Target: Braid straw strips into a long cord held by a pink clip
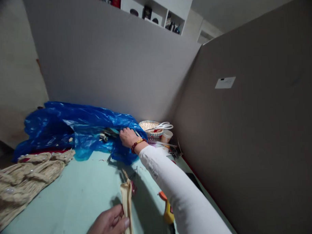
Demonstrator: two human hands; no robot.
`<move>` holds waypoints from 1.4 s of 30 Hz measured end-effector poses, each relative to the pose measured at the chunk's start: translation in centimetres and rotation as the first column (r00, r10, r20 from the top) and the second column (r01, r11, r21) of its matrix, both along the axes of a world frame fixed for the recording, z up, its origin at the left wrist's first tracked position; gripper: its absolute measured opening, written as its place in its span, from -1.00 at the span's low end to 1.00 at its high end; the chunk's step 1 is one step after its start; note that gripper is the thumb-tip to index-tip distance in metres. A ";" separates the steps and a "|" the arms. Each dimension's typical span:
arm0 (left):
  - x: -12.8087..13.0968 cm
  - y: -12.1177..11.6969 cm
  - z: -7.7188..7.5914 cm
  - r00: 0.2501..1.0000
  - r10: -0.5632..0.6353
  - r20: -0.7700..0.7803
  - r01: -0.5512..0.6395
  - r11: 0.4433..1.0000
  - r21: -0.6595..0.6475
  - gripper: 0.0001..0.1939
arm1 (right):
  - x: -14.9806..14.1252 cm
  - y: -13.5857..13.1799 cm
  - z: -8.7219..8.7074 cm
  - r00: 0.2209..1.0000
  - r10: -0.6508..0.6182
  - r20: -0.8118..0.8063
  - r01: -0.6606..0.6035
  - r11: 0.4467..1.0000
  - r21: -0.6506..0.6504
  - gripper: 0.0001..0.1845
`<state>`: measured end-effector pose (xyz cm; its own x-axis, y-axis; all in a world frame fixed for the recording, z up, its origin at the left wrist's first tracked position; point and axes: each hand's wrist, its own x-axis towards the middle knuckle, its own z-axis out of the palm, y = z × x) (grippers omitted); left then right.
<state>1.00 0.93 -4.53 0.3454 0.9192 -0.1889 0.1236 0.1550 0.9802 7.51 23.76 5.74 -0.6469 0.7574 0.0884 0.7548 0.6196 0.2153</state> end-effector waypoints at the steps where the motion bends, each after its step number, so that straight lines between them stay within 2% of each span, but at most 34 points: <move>1: 0.0 -0.1 0.0 1.000 0.015 0.000 -0.015 1.000 0.001 -0.61 | 0.4 -0.6 0.4 0.999 0.027 -0.035 -0.027 1.000 -0.009 -0.65; 5: 0.2 -0.7 0.2 0.998 0.066 0.003 -0.066 0.998 0.020 -0.65 | 3.5 -4.4 2.2 0.973 0.096 -0.212 -0.111 0.992 -0.057 -0.68; 9: 0.1 -1.0 1.0 0.998 0.057 0.007 -0.057 0.998 0.026 -0.74 | 7.8 -12.1 3.1 0.929 0.051 -0.366 -0.099 0.989 -0.112 -0.76; 11: 0.0 -1.0 1.7 0.998 0.045 0.040 -0.046 0.999 0.022 -0.78 | 9.3 -16.6 2.2 0.909 -0.009 -0.417 -0.086 0.974 -0.208 -0.65; 13: -0.1 -1.1 2.4 0.996 0.045 0.081 -0.046 0.999 0.014 -0.81 | 10.1 -20.4 0.6 0.806 -0.240 -0.542 -0.049 0.885 -0.464 -0.68; 16: -0.2 -1.0 3.2 0.993 0.048 0.110 -0.044 0.998 -0.035 -0.80 | 10.4 -23.4 -2.5 0.634 -0.424 -0.647 -0.112 0.778 -0.618 -0.71; 19: -0.1 -1.0 3.5 0.991 0.052 0.122 -0.044 0.997 -0.071 -0.80 | 10.6 -23.6 -4.9 0.460 -0.553 -0.695 -0.253 0.669 -0.699 -0.76; 21: -0.1 -1.0 3.5 0.990 0.061 0.130 -0.050 0.995 -0.091 -0.85 | 10.8 -23.3 -5.6 0.407 -0.598 -0.690 -0.311 0.620 -0.721 -0.81; 23: -0.2 -1.0 3.5 0.990 0.070 0.124 -0.053 0.989 -0.137 -0.87 | 10.9 -23.1 -5.7 0.357 -0.636 -0.684 -0.352 0.587 -0.729 -0.85; 26: -0.3 -1.0 3.4 0.991 0.084 0.103 -0.061 0.978 -0.202 -0.80 | 11.0 -23.1 -5.2 0.270 -0.720 -0.639 -0.440 0.498 -0.747 -0.89; 29: -0.5 -1.1 3.3 0.991 0.079 0.111 -0.054 0.975 -0.214 -0.73 | 11.0 -23.0 -4.6 0.241 -0.774 -0.586 -0.471 0.435 -0.768 -0.89; 31: -0.5 -1.2 3.3 0.988 0.078 0.136 -0.046 0.974 -0.222 -0.71 | 11.0 -22.9 -4.5 0.241 -0.777 -0.582 -0.461 0.436 -0.773 -0.89; 36: -0.3 -1.1 3.4 0.984 0.099 0.147 -0.068 0.977 -0.201 -0.71 | 11.1 -23.1 -4.9 0.278 -0.725 -0.630 -0.424 0.496 -0.758 -0.91; 42: -0.1 -1.0 3.3 0.980 0.130 0.151 -0.098 0.975 -0.200 -0.72 | 10.9 -23.5 -5.7 0.309 -0.693 -0.652 -0.376 0.541 -0.753 -0.85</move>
<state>0.93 -0.09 -1.25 0.2809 0.9066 -0.3149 -0.0637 0.3450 0.9364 18.40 0.30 0.09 -0.4072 0.8998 -0.1567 0.1884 -0.0851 -0.9784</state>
